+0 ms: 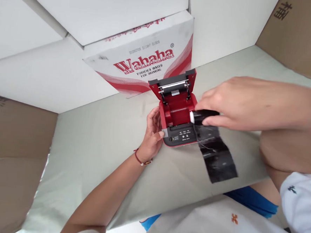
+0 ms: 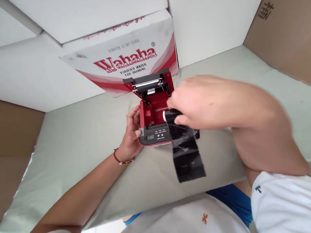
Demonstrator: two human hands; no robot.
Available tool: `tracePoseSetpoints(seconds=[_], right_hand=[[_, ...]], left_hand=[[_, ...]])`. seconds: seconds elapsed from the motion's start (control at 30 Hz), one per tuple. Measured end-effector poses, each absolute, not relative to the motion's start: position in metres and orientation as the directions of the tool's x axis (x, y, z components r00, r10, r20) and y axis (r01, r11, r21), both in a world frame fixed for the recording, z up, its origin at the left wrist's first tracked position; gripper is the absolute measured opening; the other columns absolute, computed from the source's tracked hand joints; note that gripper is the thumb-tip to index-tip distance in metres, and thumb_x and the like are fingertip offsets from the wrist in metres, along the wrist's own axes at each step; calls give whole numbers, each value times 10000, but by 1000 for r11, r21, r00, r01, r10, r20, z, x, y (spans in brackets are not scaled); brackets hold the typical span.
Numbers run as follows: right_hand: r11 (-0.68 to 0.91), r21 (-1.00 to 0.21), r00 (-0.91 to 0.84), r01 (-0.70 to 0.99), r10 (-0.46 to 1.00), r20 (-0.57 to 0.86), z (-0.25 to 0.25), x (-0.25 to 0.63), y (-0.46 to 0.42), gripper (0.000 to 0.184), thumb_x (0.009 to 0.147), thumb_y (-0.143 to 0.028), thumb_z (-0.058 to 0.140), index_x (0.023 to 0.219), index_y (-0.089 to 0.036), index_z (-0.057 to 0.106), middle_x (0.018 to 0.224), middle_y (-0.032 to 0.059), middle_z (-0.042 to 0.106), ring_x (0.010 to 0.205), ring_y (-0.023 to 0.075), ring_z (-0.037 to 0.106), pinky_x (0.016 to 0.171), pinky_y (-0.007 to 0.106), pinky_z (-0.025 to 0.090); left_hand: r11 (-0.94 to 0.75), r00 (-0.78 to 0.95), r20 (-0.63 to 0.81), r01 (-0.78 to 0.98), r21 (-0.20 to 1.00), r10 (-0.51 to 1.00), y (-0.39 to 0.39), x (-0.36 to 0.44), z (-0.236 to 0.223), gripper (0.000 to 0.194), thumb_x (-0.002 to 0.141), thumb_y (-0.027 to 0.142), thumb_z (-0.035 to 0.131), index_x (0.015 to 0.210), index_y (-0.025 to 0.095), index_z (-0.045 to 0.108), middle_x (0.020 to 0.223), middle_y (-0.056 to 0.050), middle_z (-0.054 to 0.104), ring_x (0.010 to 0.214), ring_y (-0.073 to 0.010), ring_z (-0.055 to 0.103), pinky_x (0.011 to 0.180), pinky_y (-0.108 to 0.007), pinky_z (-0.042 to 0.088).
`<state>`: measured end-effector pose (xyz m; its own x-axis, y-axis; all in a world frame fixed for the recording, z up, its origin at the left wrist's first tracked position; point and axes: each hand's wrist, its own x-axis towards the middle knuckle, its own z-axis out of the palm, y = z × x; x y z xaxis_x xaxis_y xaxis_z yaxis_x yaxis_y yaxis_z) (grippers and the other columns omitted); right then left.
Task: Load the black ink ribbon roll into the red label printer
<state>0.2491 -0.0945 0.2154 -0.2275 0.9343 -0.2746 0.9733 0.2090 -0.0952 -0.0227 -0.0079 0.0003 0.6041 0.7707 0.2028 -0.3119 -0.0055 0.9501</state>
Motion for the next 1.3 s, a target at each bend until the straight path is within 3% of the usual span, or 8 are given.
tracePoseSetpoints(seconds=[0.13, 0.3, 0.67, 0.87, 0.97, 1.07, 1.23, 1.3], right_hand=[[166, -37, -169, 986, 947, -273, 197, 202, -75, 217, 1090, -269, 663, 1161, -182, 850, 1137, 138, 849, 861, 238, 728, 689, 341, 366], [106, -28, -109, 994, 950, -292, 180, 190, -65, 252, 1092, -249, 644, 1237, -177, 837, 1285, 183, 830, 1023, 329, 784, 685, 358, 367], [106, -101, -130, 989, 952, -275, 161, 194, -48, 322, 1099, -275, 645, 1331, -251, 868, 1265, 124, 870, 1086, 310, 770, 755, 350, 417], [80, -174, -111, 981, 978, -179, 169, 209, -55, 362, 1101, -288, 649, 1389, -279, 868, 1215, 85, 886, 1035, 277, 774, 815, 349, 473], [108, -258, -143, 960, 983, -120, 167, 212, -54, 380, 1096, -282, 660, 1417, -287, 863, 1266, 52, 891, 1090, 272, 790, 876, 355, 512], [92, -271, -139, 958, 977, -162, 158, 210, -50, 407, 1086, -246, 673, 1451, -282, 849, 1373, 64, 877, 1194, 307, 797, 916, 383, 522], [78, -286, -138, 955, 971, -194, 153, 205, -45, 404, 1086, -219, 687, 1447, -296, 850, 1401, 52, 871, 1248, 314, 797, 967, 398, 530], [58, -263, -109, 963, 977, -184, 153, 205, -44, 421, 1093, -235, 679, 1478, -302, 836, 1416, 68, 864, 1259, 329, 795, 960, 404, 531]], left_hand=[[-10, 599, 216, -327, 945, 771, -8, -22, -1, 888, 897, 702, 937, 1661, 457, 556, 1870, -50, 473, 1771, -375, 422, 1484, -615, 351], [-15, 591, 208, -314, 949, 780, -7, -22, -2, 854, 913, 597, 951, 1661, 463, 562, 1859, -35, 494, 1763, -351, 441, 1486, -578, 353], [1, 622, 231, -349, 937, 748, -7, -20, -1, 818, 959, 577, 937, 1672, 457, 555, 1857, -44, 507, 1754, -343, 466, 1470, -570, 380], [-15, 625, 261, -370, 929, 735, -6, -19, -5, 895, 939, 690, 929, 1694, 449, 515, 1890, -52, 453, 1794, -368, 403, 1487, -605, 352], [-36, 638, 274, -360, 932, 720, -3, -20, -8, 898, 947, 638, 935, 1708, 442, 501, 1894, -63, 445, 1787, -374, 410, 1483, -617, 360], [-55, 640, 287, -357, 933, 713, 0, -21, -10, 876, 964, 618, 918, 1715, 446, 500, 1883, -63, 461, 1772, -365, 433, 1489, -616, 353], [-132, 635, 328, -336, 932, 700, -1, -20, -12, 862, 991, 685, 856, 1733, 453, 482, 1861, -65, 483, 1752, -363, 457, 1464, -615, 398], [-250, 582, 380, -294, 922, 719, -5, -21, -12, 774, 1052, 693, 761, 1735, 444, 494, 1863, -68, 471, 1767, -364, 436, 1456, -618, 411]])
